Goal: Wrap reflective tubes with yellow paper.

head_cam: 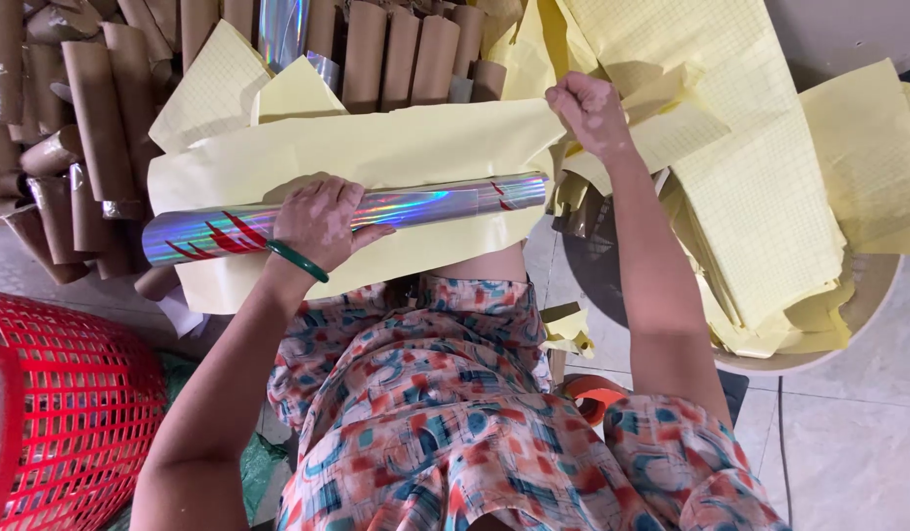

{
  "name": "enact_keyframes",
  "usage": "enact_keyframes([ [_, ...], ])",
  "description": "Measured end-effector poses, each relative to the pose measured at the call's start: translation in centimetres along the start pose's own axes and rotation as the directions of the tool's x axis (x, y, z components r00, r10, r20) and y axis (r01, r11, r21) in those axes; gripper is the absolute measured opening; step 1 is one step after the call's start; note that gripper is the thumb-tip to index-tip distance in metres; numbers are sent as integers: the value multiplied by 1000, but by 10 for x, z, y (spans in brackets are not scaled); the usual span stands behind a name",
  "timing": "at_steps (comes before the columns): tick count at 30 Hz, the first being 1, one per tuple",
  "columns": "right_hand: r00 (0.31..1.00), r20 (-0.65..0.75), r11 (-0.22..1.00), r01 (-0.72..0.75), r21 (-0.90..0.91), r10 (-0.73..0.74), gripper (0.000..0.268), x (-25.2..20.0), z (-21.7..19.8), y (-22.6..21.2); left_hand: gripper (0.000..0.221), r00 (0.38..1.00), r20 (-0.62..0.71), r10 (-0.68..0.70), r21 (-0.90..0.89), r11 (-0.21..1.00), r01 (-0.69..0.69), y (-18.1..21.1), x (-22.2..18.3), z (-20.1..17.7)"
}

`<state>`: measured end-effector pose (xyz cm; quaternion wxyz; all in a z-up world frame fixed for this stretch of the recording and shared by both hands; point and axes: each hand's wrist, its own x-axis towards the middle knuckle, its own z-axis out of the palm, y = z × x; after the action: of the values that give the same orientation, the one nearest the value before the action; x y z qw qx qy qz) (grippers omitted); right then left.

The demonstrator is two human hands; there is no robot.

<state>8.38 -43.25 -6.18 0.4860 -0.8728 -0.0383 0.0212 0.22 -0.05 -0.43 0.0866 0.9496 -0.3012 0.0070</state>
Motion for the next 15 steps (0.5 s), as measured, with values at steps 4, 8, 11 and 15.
enact_keyframes([
  [4, 973, -135, 980, -193, -38, 186, 28, 6, 28, 32, 66, 999, -36, 18, -12, 1000, -19, -1, 1, 3],
  [8, 898, -214, 876, -284, 389, 386, 33, 3, 56, 92, 68, 996, -86, 1, 13, 1000, 0, 1, 5, 9],
  [11, 863, -258, 875, -338, 346, 435, 39, -2, 50, 85, 68, 996, -89, -6, -5, 1000, 6, -2, 7, 10],
  [15, 972, -65, 937, -201, 285, 228, 32, -19, 13, 73, 63, 996, -93, 9, -65, 998, -15, -7, 11, 8],
])
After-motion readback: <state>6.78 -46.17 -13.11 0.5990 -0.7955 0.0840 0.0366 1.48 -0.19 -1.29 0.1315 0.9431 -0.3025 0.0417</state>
